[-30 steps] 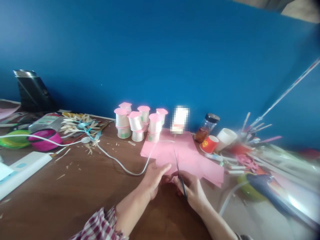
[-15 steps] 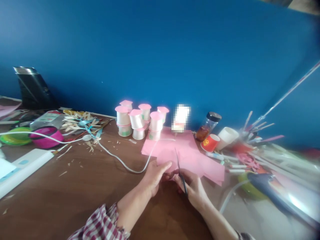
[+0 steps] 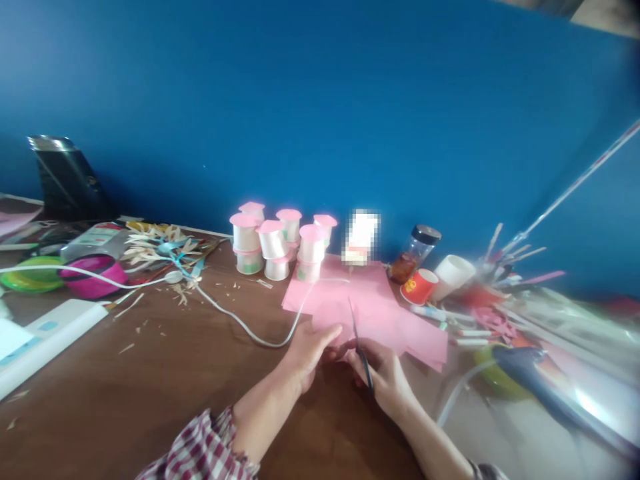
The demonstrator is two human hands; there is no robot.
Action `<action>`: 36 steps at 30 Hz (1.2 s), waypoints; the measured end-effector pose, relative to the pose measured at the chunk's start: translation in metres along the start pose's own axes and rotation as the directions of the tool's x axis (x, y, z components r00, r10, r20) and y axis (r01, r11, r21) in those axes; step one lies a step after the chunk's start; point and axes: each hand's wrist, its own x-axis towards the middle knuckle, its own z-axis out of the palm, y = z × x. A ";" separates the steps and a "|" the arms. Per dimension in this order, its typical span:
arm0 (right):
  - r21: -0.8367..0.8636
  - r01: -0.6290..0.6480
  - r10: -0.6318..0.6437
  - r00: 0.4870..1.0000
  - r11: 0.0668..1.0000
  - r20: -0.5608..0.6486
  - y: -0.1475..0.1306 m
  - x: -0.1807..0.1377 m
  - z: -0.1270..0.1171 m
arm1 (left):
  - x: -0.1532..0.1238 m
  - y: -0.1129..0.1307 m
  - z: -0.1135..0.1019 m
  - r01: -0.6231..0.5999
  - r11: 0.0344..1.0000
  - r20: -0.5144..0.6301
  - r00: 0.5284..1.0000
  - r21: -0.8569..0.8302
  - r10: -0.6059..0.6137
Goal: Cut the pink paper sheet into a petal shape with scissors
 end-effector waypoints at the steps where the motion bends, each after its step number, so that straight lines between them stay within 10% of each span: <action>1: 0.003 0.000 0.000 1.000 1.000 -0.003 0.000 0.000 0.000 | 0.000 0.000 0.000 -0.001 1.000 0.004 1.000 0.002 0.001; 36: 0.005 -0.073 0.073 0.997 0.997 0.010 -0.008 -0.001 -0.001 | -0.003 0.008 0.003 -0.025 0.998 -0.101 0.994 0.056 0.030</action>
